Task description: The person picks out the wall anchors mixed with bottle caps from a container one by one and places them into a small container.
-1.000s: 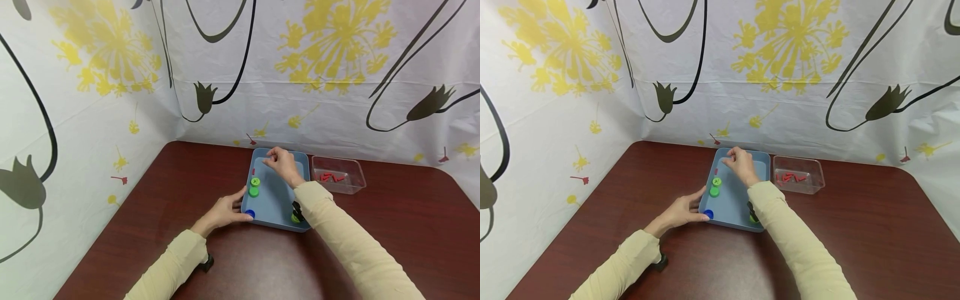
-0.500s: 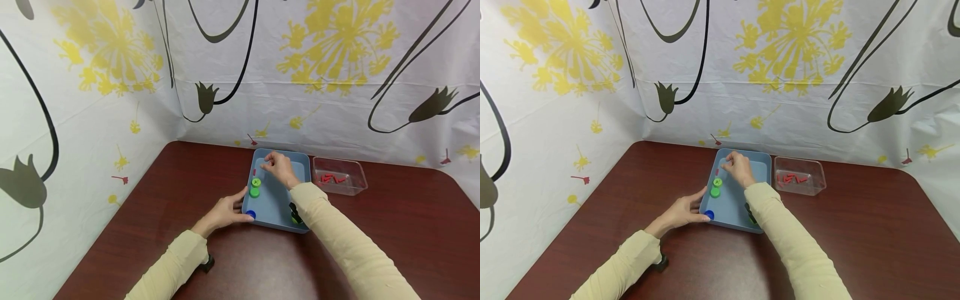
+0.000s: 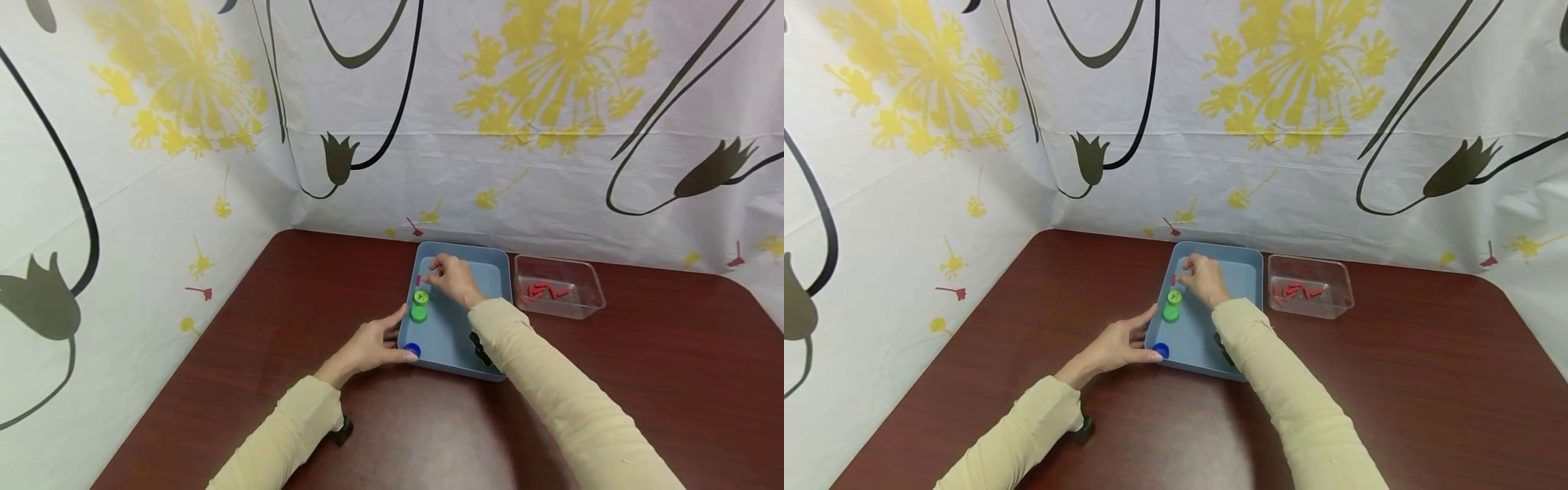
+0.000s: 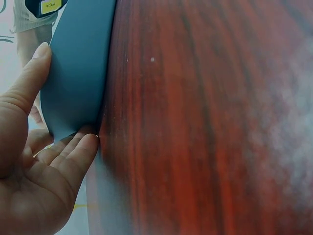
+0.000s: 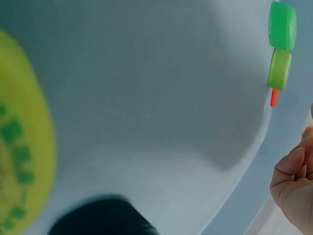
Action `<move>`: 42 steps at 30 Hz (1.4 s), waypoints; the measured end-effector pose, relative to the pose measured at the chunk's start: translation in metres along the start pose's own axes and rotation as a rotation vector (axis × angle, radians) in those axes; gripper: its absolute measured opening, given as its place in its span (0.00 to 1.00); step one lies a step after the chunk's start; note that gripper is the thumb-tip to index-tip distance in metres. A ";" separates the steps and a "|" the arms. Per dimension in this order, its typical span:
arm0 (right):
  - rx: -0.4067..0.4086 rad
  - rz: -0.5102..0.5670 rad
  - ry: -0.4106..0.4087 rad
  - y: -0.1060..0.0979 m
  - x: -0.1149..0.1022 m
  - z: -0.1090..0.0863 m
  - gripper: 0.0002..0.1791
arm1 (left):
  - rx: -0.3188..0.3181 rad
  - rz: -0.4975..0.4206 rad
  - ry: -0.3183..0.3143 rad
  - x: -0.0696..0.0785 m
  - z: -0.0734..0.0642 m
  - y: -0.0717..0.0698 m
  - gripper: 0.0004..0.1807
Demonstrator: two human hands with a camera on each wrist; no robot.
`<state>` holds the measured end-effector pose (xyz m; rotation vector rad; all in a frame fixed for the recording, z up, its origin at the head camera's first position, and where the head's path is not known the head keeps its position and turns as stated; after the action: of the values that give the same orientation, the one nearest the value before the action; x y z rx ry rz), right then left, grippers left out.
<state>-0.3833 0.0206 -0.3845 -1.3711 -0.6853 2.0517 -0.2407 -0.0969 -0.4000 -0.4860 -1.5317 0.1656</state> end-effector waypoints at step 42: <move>-0.101 -0.040 0.007 0.034 0.005 0.002 0.14 | 0.026 -0.001 0.004 -0.036 0.018 0.004 0.53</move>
<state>-0.3923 0.0006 -0.4105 -1.4088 -0.8170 2.0044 -0.2592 -0.1039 -0.4357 -0.4645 -1.5236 0.1836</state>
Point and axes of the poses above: each hand's wrist, its own z-axis towards the middle knuckle, its own y-axis out of the palm, x = y × z, the point moved 10 cm from there along z, towards the middle knuckle, and after that the axes turned 15 degrees about x, right-handed, at the moved point
